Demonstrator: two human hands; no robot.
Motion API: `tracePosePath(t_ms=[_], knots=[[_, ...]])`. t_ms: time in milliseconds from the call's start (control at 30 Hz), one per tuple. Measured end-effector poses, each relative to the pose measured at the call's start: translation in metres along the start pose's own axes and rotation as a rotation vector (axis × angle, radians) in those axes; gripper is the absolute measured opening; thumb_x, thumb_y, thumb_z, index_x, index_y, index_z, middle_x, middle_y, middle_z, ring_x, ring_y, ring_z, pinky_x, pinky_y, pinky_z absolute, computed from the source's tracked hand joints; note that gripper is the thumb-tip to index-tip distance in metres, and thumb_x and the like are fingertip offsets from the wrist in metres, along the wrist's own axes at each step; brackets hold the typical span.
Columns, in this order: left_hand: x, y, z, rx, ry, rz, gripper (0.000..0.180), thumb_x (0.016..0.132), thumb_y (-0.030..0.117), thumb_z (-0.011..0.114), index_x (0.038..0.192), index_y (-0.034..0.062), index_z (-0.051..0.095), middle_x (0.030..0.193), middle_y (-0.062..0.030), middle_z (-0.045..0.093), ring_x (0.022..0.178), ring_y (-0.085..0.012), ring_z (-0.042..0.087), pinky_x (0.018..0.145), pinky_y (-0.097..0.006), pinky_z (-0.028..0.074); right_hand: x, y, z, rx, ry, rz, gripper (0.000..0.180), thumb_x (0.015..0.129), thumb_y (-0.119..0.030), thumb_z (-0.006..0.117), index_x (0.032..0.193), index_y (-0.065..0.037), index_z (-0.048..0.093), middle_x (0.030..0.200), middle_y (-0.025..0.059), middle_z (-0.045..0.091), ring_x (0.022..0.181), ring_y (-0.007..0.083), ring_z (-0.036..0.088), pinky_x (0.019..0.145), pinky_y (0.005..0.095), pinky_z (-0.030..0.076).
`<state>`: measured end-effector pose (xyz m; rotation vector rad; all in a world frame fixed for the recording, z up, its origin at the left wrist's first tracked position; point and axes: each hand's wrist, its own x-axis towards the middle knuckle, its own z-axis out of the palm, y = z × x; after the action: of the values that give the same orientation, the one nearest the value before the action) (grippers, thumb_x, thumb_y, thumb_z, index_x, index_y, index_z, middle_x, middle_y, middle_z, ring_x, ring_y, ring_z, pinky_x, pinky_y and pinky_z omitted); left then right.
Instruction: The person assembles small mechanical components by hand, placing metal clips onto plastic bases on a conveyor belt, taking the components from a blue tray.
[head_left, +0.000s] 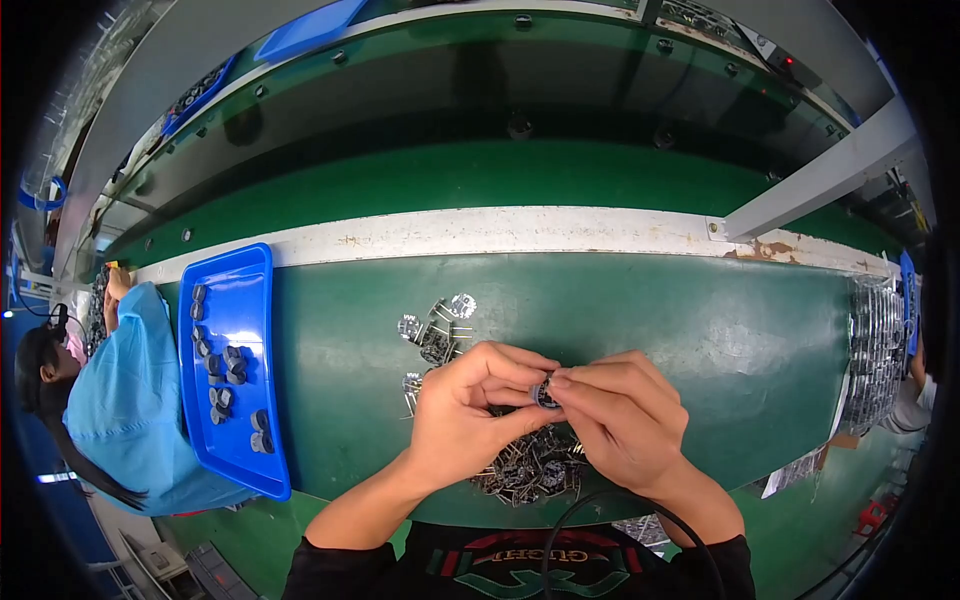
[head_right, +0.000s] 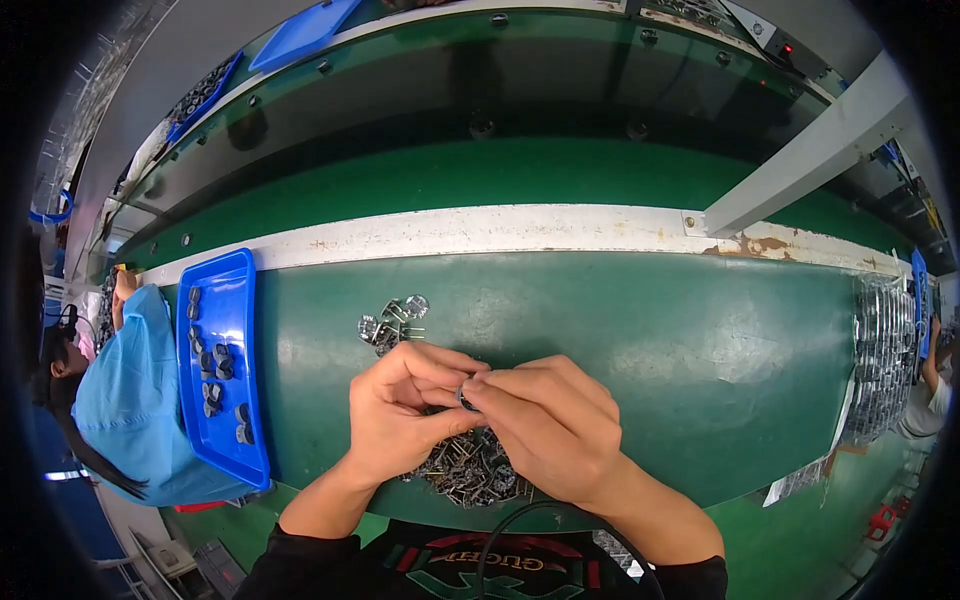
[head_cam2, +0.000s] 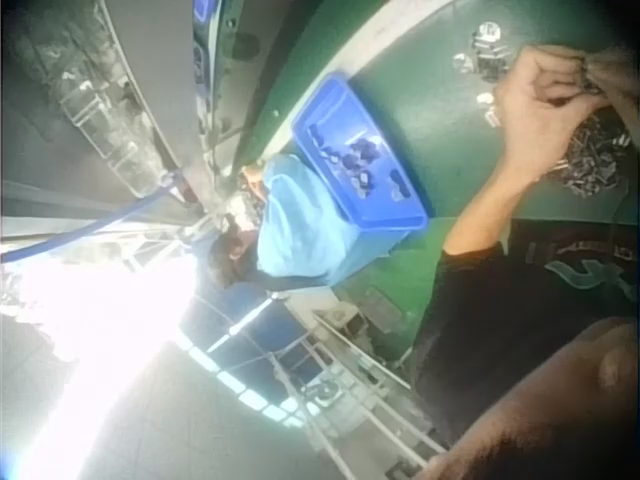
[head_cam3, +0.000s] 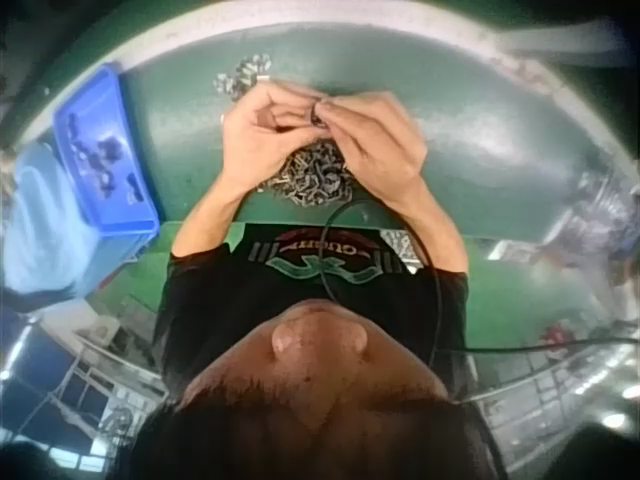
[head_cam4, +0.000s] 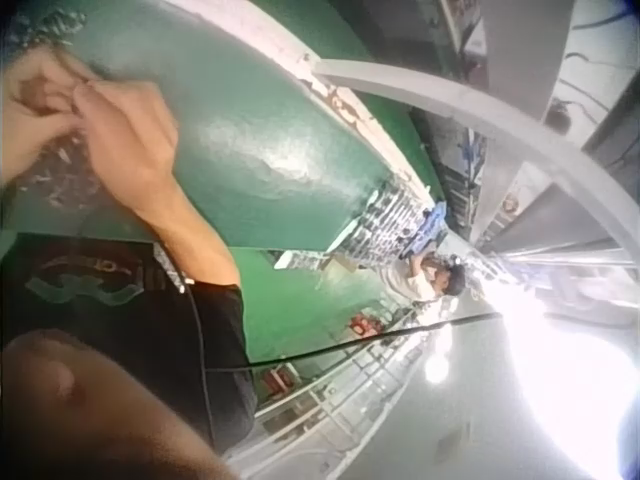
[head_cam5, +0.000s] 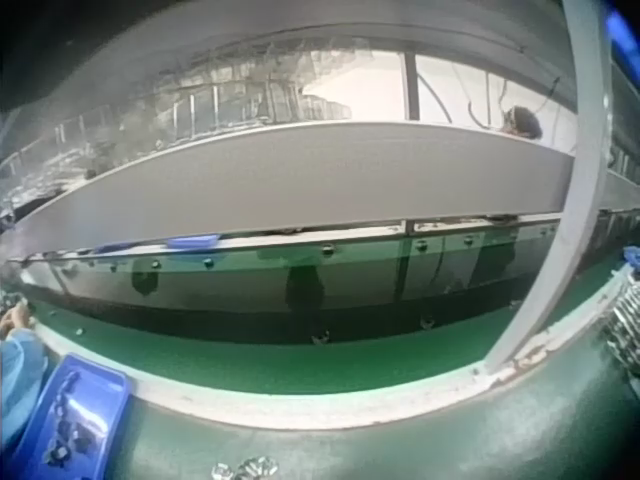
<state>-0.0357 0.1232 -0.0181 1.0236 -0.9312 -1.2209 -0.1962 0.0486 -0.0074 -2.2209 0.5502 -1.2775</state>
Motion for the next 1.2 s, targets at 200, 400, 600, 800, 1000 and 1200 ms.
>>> tracePosePath(t_ms=[200, 400, 600, 800, 1000, 1200], knots=[[0.000, 0.009, -0.005, 0.018, 0.029, -0.079, 0.034, 0.084, -0.012, 0.071, 0.116, -0.0046, 0.064, 0.112, -0.0163, 0.069, 0.091, -0.0144, 0.070, 0.080, -0.025, 0.059, -0.001, 0.007, 0.004, -0.020, -0.035, -0.023, 0.038, 0.067, 0.010, 0.073, 0.105, 0.003, 0.072, 0.098, 0.0112, 0.066, 0.073, 0.0228, 0.064, 0.059, 0.0290, 0.052], [0.034, 0.027, -0.024, 0.176, 0.250, -0.096, 0.021, 0.087, -0.005, 0.070, 0.107, -0.0025, 0.072, 0.099, -0.0106, 0.074, 0.083, -0.0101, 0.068, 0.076, -0.023, 0.054, -0.001, 0.013, 0.000, 0.040, -0.188, 0.181, 0.034, 0.073, 0.005, 0.069, 0.107, -0.001, 0.071, 0.095, 0.0081, 0.061, 0.075, 0.0229, 0.059, 0.065, 0.0323, 0.049], [0.151, 0.027, -0.103, 0.835, 0.514, 0.069, 0.021, 0.085, 0.009, 0.070, 0.104, -0.0018, 0.073, 0.092, -0.0138, 0.075, 0.087, -0.0200, 0.072, 0.079, -0.031, 0.055, -0.013, 0.016, 0.000, 0.011, -0.526, 0.097, 0.021, 0.076, -0.003, 0.073, 0.097, -0.008, 0.073, 0.090, 0.0007, 0.059, 0.087, 0.0212, 0.055, 0.077, 0.0342, 0.046], [0.218, -0.009, -0.202, 1.029, 0.768, 0.141, 0.020, 0.078, 0.024, 0.077, 0.090, 0.0078, 0.077, 0.089, -0.0144, 0.074, 0.085, -0.0308, 0.072, 0.079, -0.039, 0.055, -0.014, 0.018, 0.005, 0.029, -0.555, 0.078, 0.008, 0.077, -0.011, 0.075, 0.084, -0.010, 0.071, 0.086, 0.0011, 0.058, 0.085, 0.0229, 0.055, 0.079, 0.0354, 0.046], [0.170, 0.038, -0.182, 1.256, 0.695, 0.060, 0.032, 0.087, 0.033, 0.071, 0.100, 0.0037, 0.074, 0.090, -0.0158, 0.074, 0.088, -0.0300, 0.071, 0.080, -0.038, 0.054, -0.006, 0.016, 0.003, -0.034, -0.434, 0.110, 0.011, 0.073, -0.002, 0.076, 0.079, -0.006, 0.068, 0.077, 0.0042, 0.058, 0.074, 0.0246, 0.056, 0.068, 0.0375, 0.042], [0.003, 0.149, -0.218, 1.661, 0.507, -0.415, 0.030, 0.082, 0.031, 0.072, 0.094, 0.0037, 0.074, 0.084, -0.0178, 0.072, 0.081, -0.0337, 0.071, 0.078, -0.043, 0.056, 0.002, 0.007, 0.001, -0.102, -0.383, 0.085, 0.012, 0.072, -0.001, 0.075, 0.079, -0.006, 0.067, 0.075, 0.0045, 0.056, 0.068, 0.0242, 0.053, 0.063, 0.0376, 0.039]])
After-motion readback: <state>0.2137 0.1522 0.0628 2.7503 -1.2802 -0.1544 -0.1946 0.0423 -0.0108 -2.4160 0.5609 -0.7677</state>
